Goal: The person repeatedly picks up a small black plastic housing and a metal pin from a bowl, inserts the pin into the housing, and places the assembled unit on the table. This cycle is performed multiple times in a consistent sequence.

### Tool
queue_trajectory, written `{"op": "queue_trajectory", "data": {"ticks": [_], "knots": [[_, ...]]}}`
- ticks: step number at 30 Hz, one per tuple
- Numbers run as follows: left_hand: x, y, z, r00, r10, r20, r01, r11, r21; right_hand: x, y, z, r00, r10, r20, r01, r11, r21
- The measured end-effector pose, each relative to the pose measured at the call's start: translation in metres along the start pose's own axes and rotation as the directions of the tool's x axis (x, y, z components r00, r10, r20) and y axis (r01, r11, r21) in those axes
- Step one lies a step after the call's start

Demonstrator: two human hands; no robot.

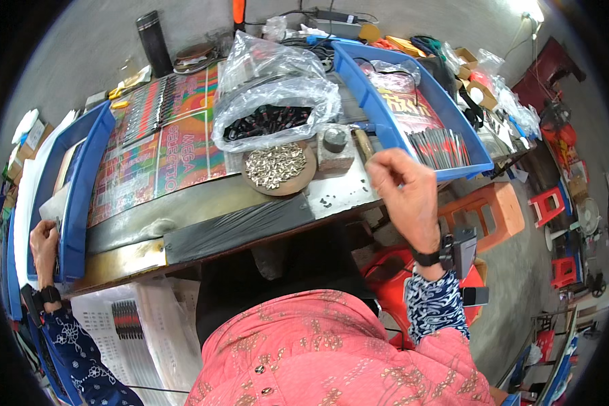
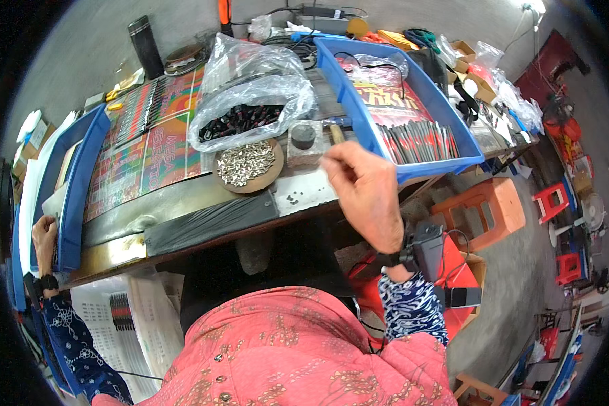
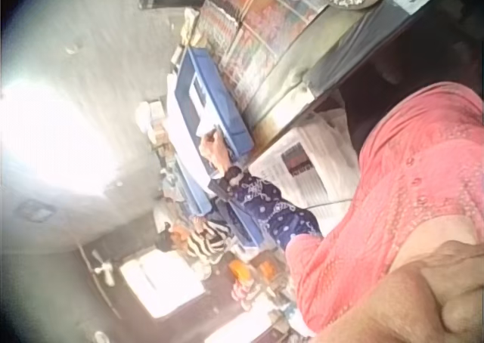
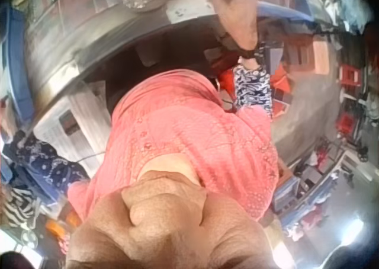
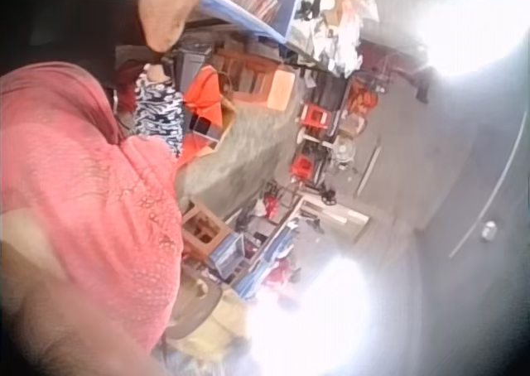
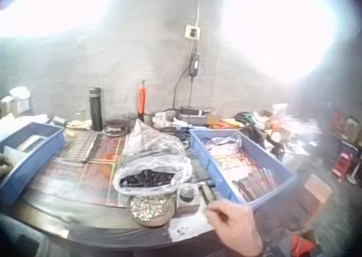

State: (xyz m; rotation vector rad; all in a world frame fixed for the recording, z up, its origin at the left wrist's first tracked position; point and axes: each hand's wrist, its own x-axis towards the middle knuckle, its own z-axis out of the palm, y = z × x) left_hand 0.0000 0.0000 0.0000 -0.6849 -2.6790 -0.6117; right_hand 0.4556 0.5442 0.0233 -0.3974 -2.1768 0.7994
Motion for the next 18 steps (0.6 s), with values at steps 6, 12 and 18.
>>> {"op": "queue_trajectory", "data": {"ticks": [6, 12, 18], "knots": [[-0.004, 0.005, 0.000, 0.998, -0.064, -0.014, 0.062, 0.990, -0.127, 0.033, 0.042, -0.055, 0.995, 0.007, -0.101, -0.033, 0.966, -0.257], [-0.005, -0.003, 0.001, 0.998, -0.064, -0.027, 0.049, 0.921, -0.386, 0.058, 0.097, -0.082, 0.987, 0.051, 0.152, 0.038, 0.847, -0.530], [-0.006, -0.012, 0.001, 0.987, -0.090, -0.133, 0.030, 0.919, -0.394, 0.077, 0.125, -0.082, 0.939, 0.082, 0.335, 0.134, 0.808, -0.574]]}}
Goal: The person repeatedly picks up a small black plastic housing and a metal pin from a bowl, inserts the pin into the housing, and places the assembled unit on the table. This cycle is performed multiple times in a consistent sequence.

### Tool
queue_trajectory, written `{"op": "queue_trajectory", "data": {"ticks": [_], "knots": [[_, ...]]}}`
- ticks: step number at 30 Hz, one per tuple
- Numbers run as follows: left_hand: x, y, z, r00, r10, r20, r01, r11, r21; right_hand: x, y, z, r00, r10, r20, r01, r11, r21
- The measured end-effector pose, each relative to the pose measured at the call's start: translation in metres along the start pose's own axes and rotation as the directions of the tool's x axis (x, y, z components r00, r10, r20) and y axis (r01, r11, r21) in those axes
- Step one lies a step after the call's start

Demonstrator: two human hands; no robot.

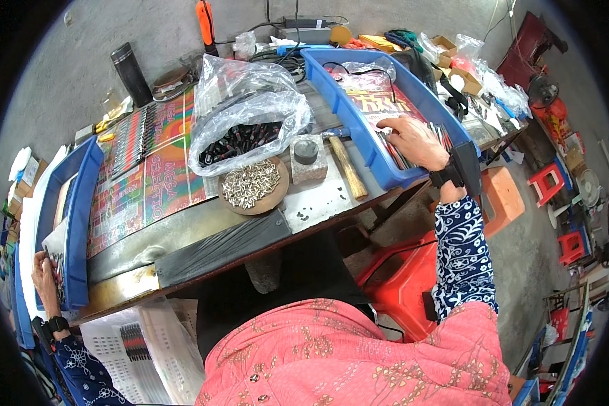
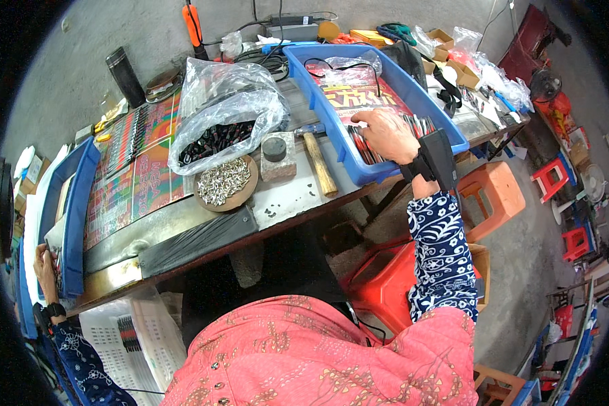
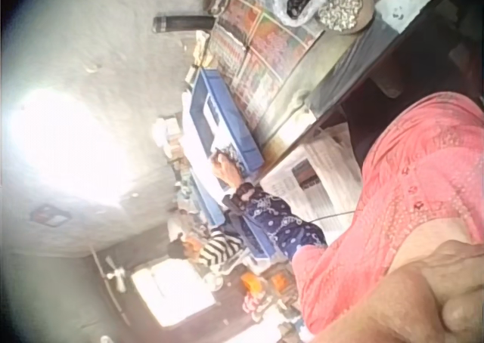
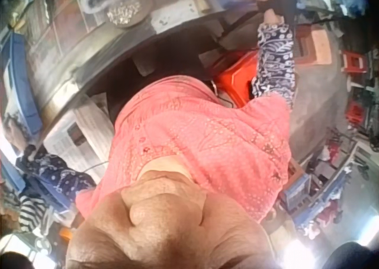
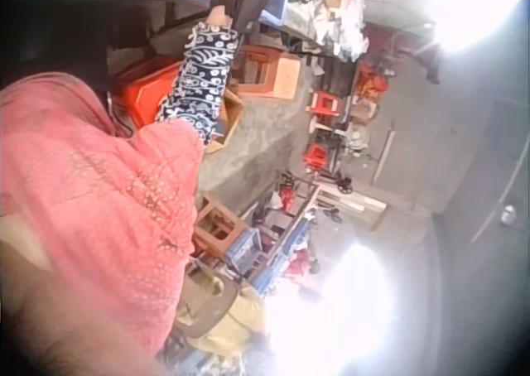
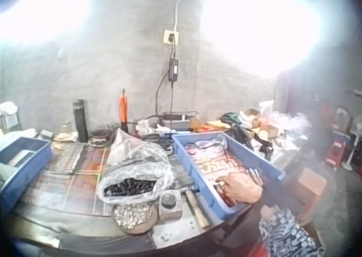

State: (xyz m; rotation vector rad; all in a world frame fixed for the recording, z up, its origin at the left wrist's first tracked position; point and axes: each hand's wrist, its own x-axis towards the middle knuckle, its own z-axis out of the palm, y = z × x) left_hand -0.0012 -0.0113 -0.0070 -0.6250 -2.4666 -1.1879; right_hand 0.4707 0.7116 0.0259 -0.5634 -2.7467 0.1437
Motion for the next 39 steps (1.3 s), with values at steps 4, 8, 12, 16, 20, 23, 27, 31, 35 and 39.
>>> {"op": "queue_trajectory", "data": {"ticks": [4, 8, 12, 16, 20, 23, 27, 31, 35, 39], "knots": [[-0.002, 0.001, 0.001, 0.995, 0.003, -0.102, -0.013, 0.995, -0.094, 0.006, 0.003, 0.002, 0.997, -0.060, 0.042, 0.058, 0.997, 0.044], [-0.011, 0.027, 0.005, 0.985, 0.034, -0.169, -0.045, 0.997, -0.066, 0.009, 0.006, 0.006, 0.996, -0.081, 0.039, 0.077, 0.991, 0.106], [-0.026, 0.084, 0.024, 0.989, 0.102, -0.112, -0.120, 0.978, -0.173, 0.010, 0.007, 0.006, 0.998, 0.033, 0.052, -0.042, 0.980, 0.197], [-0.046, 0.140, 0.054, 0.990, 0.134, 0.041, -0.117, 0.952, -0.285, 0.008, 0.006, 0.003, 0.994, 0.082, 0.066, -0.100, 0.935, 0.341], [-0.065, 0.174, 0.088, 0.990, 0.103, 0.097, -0.065, 0.941, -0.332, 0.006, 0.003, 0.001, 0.993, 0.111, 0.040, -0.118, 0.909, 0.399], [-0.075, 0.192, 0.106, 0.983, 0.032, 0.180, 0.048, 0.907, -0.419, 0.004, 0.000, -0.001, 0.988, 0.151, 0.038, -0.154, 0.900, 0.408], [-0.087, 0.214, 0.121, 0.963, 0.009, 0.270, 0.141, 0.836, -0.531, -0.002, -0.002, -0.007, 0.961, 0.234, 0.149, -0.276, 0.854, 0.442], [-0.099, 0.236, 0.127, 0.946, 0.055, 0.320, 0.154, 0.793, -0.590, -0.002, -0.003, -0.009, 0.955, 0.176, 0.239, -0.274, 0.833, 0.481], [-0.111, 0.259, 0.133, 0.952, 0.066, 0.298, 0.114, 0.829, -0.547, -0.012, -0.018, -0.017, 0.954, 0.300, -0.003, -0.235, 0.755, 0.612], [-0.125, 0.282, 0.138, 0.950, 0.037, 0.310, 0.154, 0.808, -0.569, -0.017, -0.056, -0.033, 0.922, 0.300, -0.245, -0.073, 0.756, 0.650]]}}
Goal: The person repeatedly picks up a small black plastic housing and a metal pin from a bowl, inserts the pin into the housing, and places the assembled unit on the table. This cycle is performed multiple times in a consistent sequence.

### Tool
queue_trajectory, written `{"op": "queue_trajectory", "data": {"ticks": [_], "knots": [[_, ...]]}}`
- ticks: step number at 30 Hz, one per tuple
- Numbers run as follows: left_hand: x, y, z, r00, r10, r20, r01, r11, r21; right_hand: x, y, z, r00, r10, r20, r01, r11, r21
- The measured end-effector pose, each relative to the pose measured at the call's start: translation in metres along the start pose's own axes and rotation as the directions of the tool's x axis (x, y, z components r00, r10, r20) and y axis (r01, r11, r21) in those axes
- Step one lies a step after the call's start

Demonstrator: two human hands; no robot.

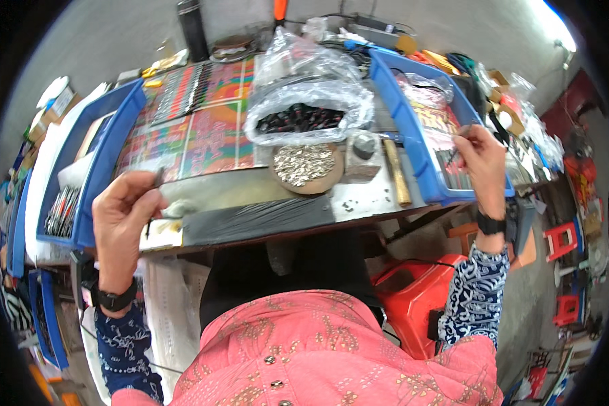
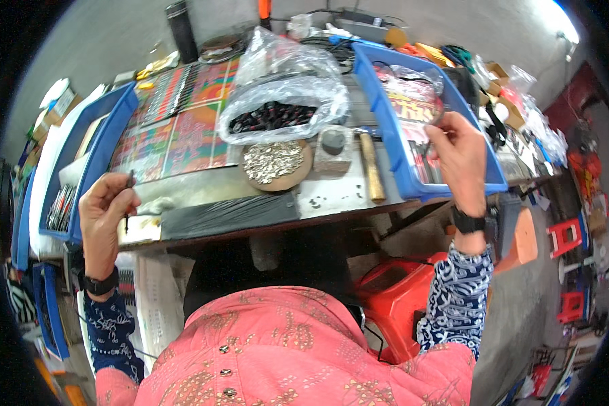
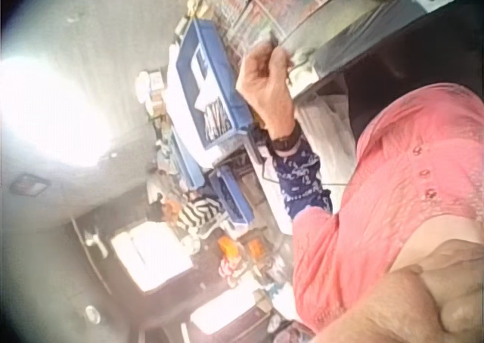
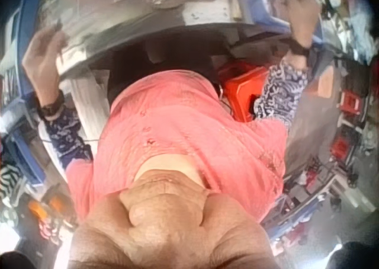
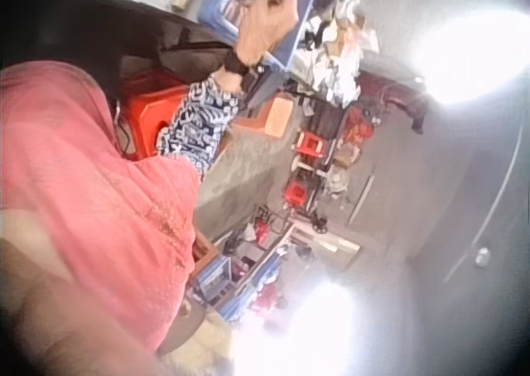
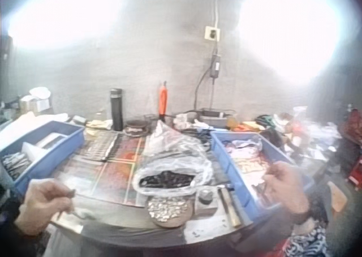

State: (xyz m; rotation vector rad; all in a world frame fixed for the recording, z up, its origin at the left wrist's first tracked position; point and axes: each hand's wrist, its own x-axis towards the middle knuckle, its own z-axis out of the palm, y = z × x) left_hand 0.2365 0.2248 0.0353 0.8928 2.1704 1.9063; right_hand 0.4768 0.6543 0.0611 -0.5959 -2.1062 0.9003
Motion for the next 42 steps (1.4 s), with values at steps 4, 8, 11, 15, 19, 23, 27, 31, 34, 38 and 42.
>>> {"op": "queue_trajectory", "data": {"ticks": [4, 8, 11, 15, 19, 23, 27, 31, 34, 38, 42], "knots": [[-0.014, 0.009, 0.021, 0.997, -0.060, 0.046, 0.065, 0.989, -0.134, -0.034, -0.044, 0.024, 0.998, -0.029, 0.061, 0.024, 0.997, 0.068], [-0.026, 0.015, 0.035, 0.974, -0.150, 0.171, 0.184, 0.961, -0.205, -0.071, -0.070, 0.061, 0.964, 0.052, 0.262, -0.119, 0.962, 0.247], [-0.033, 0.013, 0.048, 0.950, -0.180, 0.254, 0.261, 0.904, -0.337, -0.091, -0.077, 0.090, 0.893, 0.059, 0.447, -0.258, 0.879, 0.400], [-0.042, 0.008, 0.055, 0.917, -0.208, 0.341, 0.340, 0.854, -0.393, -0.110, -0.084, 0.121, 0.766, 0.095, 0.636, -0.471, 0.756, 0.455], [-0.049, 0.002, 0.063, 0.897, -0.226, 0.379, 0.382, 0.829, -0.409, -0.123, -0.092, 0.141, 0.655, -0.009, 0.755, -0.554, 0.674, 0.488], [-0.054, -0.002, 0.071, 0.902, -0.232, 0.364, 0.382, 0.822, -0.423, -0.132, -0.100, 0.152, 0.683, -0.048, 0.729, -0.490, 0.711, 0.505], [-0.058, -0.006, 0.075, 0.908, -0.229, 0.352, 0.382, 0.797, -0.467, -0.141, -0.104, 0.164, 0.748, -0.125, 0.652, -0.358, 0.751, 0.554], [-0.062, -0.008, 0.080, 0.910, -0.249, 0.331, 0.393, 0.771, -0.501, -0.147, -0.105, 0.166, 0.761, -0.127, 0.636, -0.329, 0.769, 0.547], [-0.063, -0.009, 0.081, 0.908, -0.255, 0.332, 0.402, 0.749, -0.526, -0.148, -0.106, 0.169, 0.776, -0.150, 0.612, -0.272, 0.797, 0.539], [-0.065, -0.010, 0.084, 0.910, -0.238, 0.338, 0.400, 0.719, -0.568, -0.151, -0.106, 0.171, 0.789, -0.163, 0.592, -0.212, 0.832, 0.512], [-0.066, -0.011, 0.086, 0.912, -0.262, 0.315, 0.402, 0.722, -0.563, -0.152, -0.106, 0.174, 0.796, -0.168, 0.581, -0.206, 0.828, 0.521]]}}
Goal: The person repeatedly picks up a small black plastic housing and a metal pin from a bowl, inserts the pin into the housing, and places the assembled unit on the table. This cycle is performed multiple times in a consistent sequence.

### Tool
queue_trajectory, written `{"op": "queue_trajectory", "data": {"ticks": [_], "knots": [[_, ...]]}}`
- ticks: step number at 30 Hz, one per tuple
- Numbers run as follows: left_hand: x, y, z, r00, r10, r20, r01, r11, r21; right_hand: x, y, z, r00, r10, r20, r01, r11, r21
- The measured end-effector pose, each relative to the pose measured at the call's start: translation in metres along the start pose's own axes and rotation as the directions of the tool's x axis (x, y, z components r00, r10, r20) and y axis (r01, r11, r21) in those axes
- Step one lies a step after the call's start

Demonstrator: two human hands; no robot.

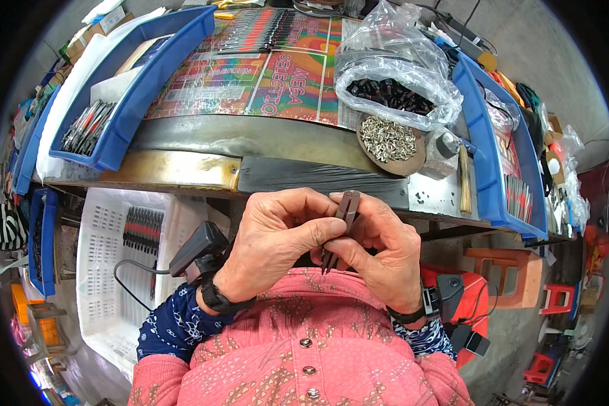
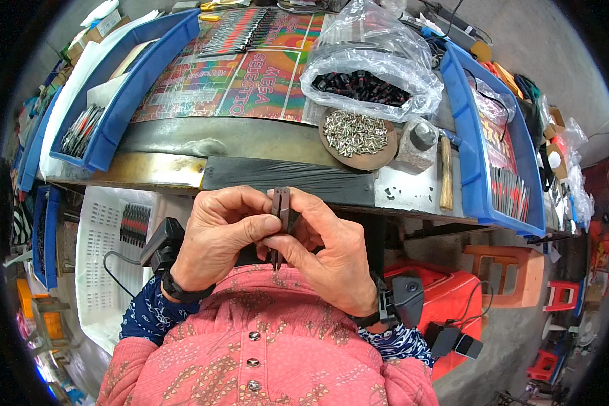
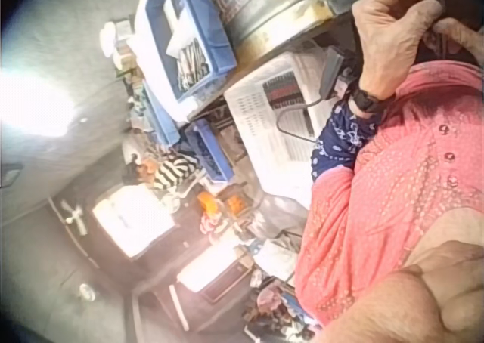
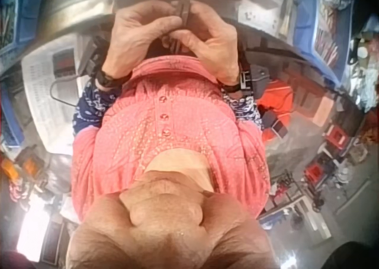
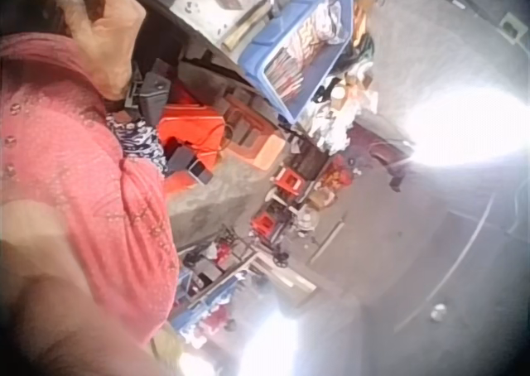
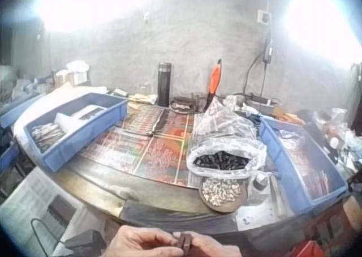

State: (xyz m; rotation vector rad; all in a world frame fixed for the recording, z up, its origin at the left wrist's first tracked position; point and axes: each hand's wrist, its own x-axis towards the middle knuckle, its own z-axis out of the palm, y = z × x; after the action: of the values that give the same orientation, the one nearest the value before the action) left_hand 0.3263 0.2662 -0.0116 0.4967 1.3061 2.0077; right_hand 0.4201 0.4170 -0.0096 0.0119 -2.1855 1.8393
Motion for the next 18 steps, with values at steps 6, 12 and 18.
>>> {"op": "queue_trajectory", "data": {"ticks": [6, 12, 18], "knots": [[-0.0008, -0.0025, -0.0023, 0.999, 0.015, 0.032, -0.014, 0.999, -0.039, -0.0015, -0.0014, 0.0023, 1.000, 0.031, -0.001, -0.031, 0.999, 0.018], [-0.0011, -0.0055, 0.0007, 0.999, 0.035, -0.010, -0.035, 0.999, -0.036, -0.0019, -0.0036, 0.0022, 1.000, 0.023, 0.012, -0.023, 1.000, 0.009], [-0.0003, -0.0075, -0.0002, 1.000, 0.026, 0.002, -0.026, 0.998, -0.049, -0.0036, -0.0037, 0.0012, 0.997, 0.072, 0.027, -0.073, 0.997, 0.032]]}}
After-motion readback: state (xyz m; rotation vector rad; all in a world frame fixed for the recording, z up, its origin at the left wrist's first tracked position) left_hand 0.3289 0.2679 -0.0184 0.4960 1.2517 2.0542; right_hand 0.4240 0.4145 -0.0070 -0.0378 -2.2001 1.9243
